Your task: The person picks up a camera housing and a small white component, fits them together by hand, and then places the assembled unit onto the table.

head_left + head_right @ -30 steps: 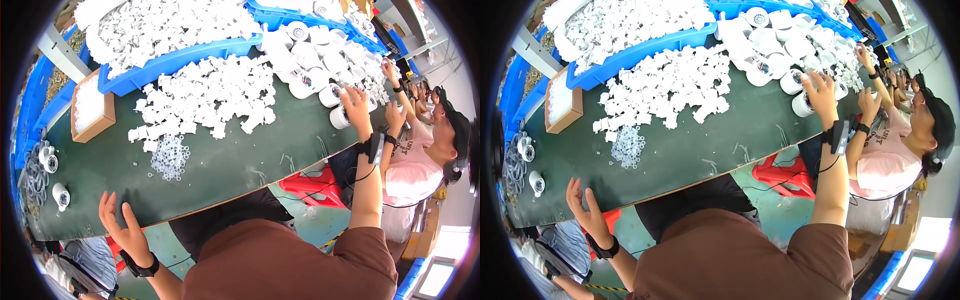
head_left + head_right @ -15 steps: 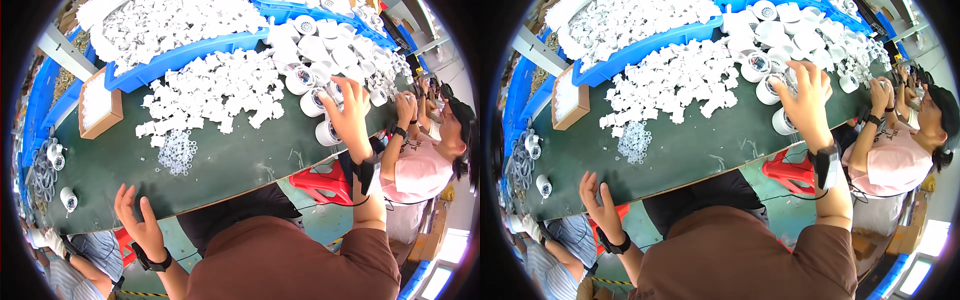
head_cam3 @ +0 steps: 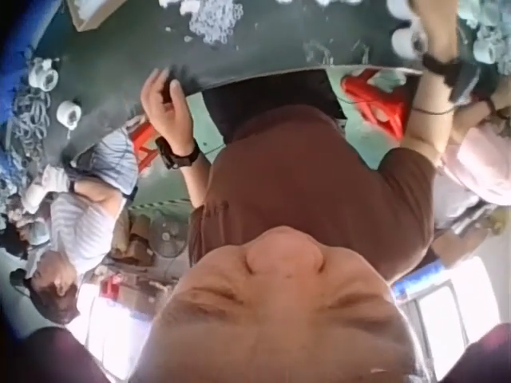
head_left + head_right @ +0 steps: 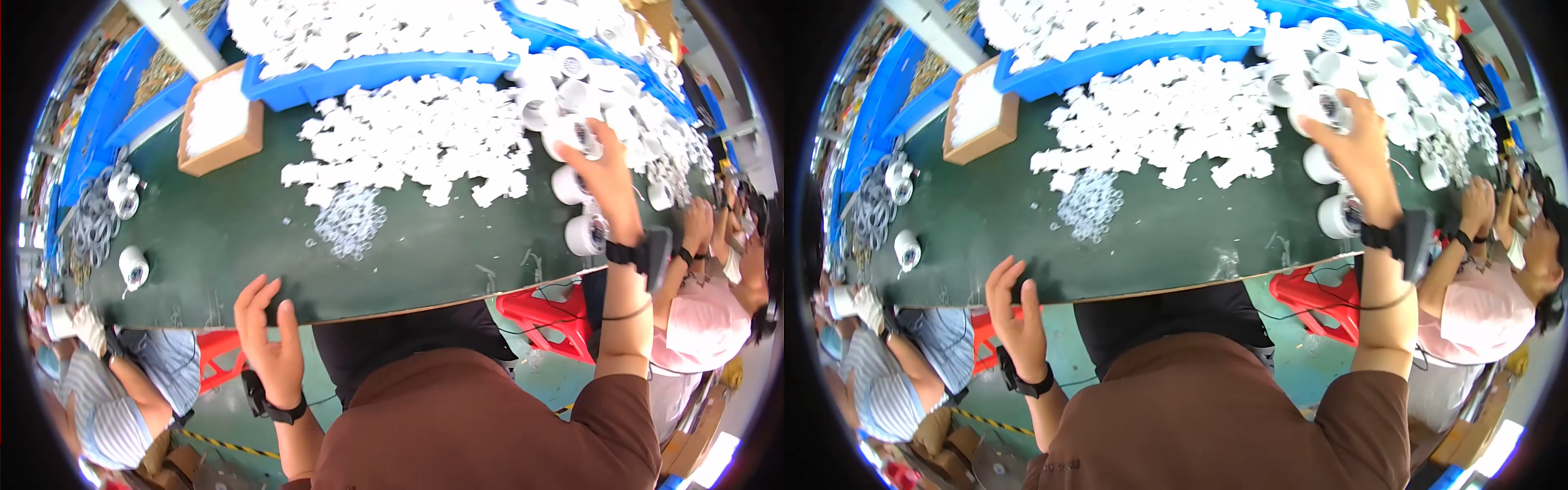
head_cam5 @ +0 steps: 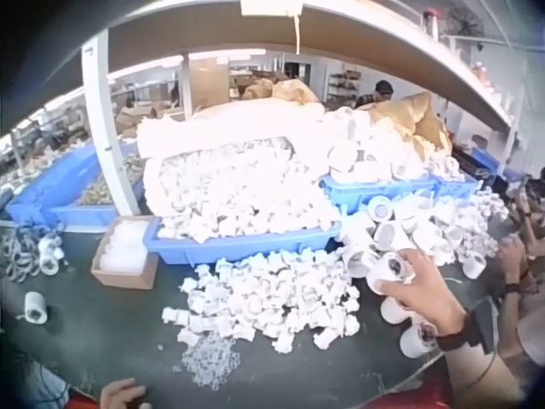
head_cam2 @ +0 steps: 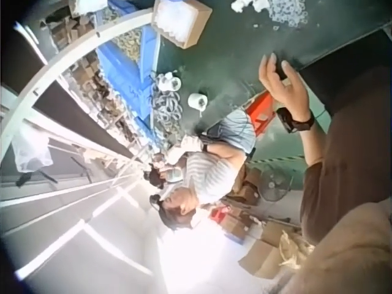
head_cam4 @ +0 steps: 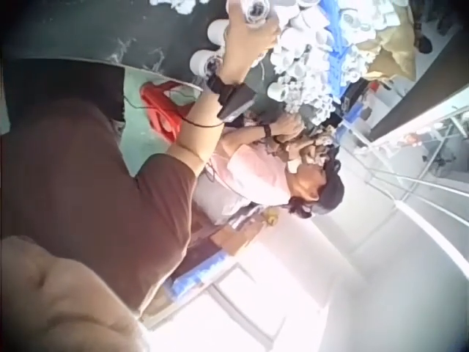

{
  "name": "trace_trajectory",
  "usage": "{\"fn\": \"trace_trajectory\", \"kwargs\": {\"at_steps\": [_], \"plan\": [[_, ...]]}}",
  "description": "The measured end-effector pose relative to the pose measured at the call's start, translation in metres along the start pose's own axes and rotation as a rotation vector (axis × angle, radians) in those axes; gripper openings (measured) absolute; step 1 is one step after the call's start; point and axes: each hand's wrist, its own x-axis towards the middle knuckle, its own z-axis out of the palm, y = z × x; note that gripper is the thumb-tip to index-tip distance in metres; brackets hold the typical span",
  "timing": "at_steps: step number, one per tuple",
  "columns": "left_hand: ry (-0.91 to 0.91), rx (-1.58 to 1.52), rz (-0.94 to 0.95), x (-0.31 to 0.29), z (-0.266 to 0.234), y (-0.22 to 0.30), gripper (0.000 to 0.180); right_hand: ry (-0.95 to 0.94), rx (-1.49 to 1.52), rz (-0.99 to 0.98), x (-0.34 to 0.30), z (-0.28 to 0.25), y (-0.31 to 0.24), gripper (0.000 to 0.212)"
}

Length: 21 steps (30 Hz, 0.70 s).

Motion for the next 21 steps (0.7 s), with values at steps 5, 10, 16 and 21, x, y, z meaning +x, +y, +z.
{"fn": "trace_trajectory", "kwargs": {"at_steps": [5,10,16,21], "plan": [[-0.062,-0.058,0.077,0.001,0.013,0.008,0.034,-0.098,0.582,0.089,-0.032,-0.009,-0.039,0.056],[-0.22,-0.247,0.092,-0.003,0.023,0.032,0.038,-0.414,0.97,-0.046,-0.099,0.024,-0.105,0.068],[-0.302,-0.384,0.143,-0.004,0.049,0.052,0.059,-0.491,0.821,-0.315,-0.17,0.089,-0.145,0.069],[-0.119,-0.243,0.129,-0.011,0.051,0.038,0.049,-0.686,0.65,-0.514,-0.172,0.092,-0.154,0.063]]}}
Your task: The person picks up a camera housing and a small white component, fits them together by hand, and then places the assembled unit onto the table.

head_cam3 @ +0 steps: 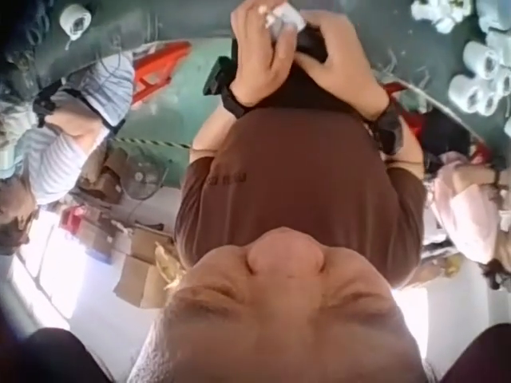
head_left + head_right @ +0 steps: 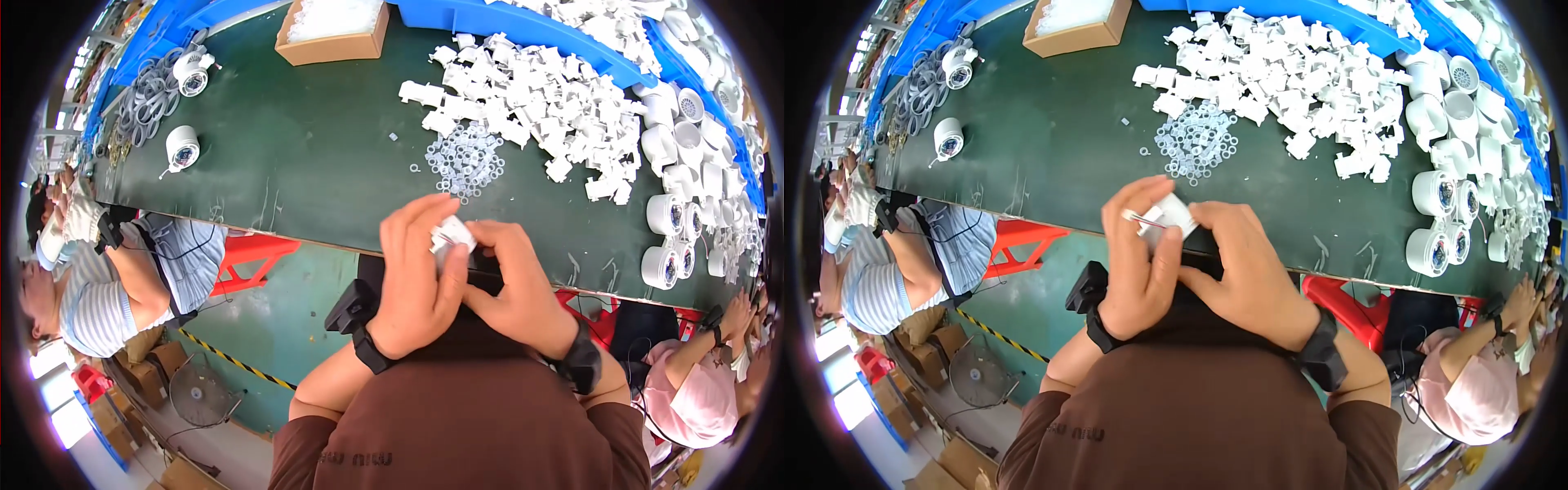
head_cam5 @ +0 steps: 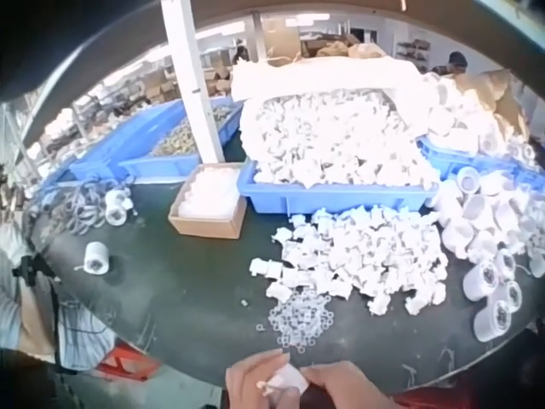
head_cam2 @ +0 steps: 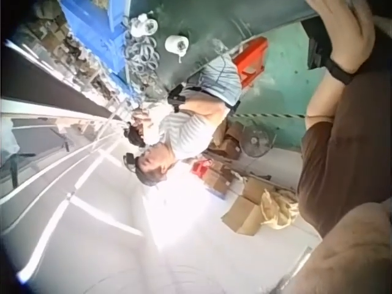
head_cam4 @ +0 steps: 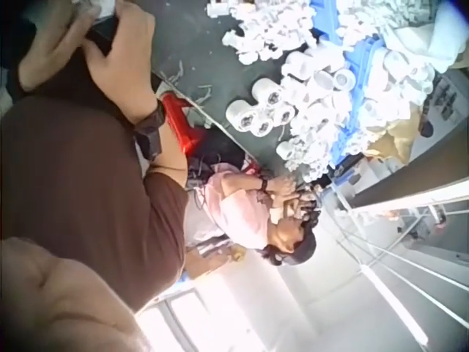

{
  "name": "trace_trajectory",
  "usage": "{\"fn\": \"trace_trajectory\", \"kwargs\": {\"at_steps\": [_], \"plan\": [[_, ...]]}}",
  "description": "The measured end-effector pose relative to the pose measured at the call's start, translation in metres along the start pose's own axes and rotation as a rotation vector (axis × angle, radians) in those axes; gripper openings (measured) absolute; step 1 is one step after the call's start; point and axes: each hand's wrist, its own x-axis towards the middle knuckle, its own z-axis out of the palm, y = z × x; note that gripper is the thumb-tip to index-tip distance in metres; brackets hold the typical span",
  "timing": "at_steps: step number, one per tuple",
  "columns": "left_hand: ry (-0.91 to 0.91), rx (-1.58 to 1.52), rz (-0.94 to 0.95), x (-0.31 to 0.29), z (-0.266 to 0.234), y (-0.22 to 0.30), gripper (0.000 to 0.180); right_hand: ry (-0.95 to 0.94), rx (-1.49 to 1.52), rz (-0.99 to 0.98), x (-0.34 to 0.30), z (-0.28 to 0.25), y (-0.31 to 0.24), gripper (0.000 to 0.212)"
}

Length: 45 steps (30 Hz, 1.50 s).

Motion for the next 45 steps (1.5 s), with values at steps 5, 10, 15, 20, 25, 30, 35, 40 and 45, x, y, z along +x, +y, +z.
{"fn": "trace_trajectory", "kwargs": {"at_steps": [5,10,15,20,25,30,35,40,45], "plan": [[-0.016,0.036,0.05,0.005,-0.01,-0.002,0.039,0.01,0.232,0.037,0.018,-0.025,-0.013,0.046],[-0.082,0.045,0.068,0.008,-0.009,0.005,0.033,0.027,0.328,-0.016,0.029,-0.023,-0.024,0.017],[0.036,-0.067,-0.017,0.009,-0.009,0.003,0.015,0.041,0.504,0.114,0.026,-0.02,-0.022,0.011],[0.012,-0.136,-0.074,0.007,-0.008,0.006,0.013,0.15,0.475,0.092,0.02,0.001,-0.015,0.01],[-0.056,-0.212,-0.063,0.012,-0.009,0.006,0.01,0.254,0.408,0.014,0.009,0.013,-0.007,0.012],[-0.06,-0.158,-0.113,0.008,-0.013,0.009,0.009,0.183,0.325,-0.044,0.005,-0.018,-0.006,0.021],[-0.098,-0.162,-0.101,0.009,-0.013,0.006,0.015,0.387,-0.75,-0.024,-0.005,-0.092,0.024,0.031],[-0.114,-0.174,-0.102,0.01,-0.013,0.008,0.015,0.356,-0.842,-0.064,-0.005,-0.111,0.05,0.032],[-0.088,-0.218,-0.155,0.006,-0.016,0.008,0.017,0.411,-0.593,-0.031,0.004,-0.099,0.047,0.026]]}}
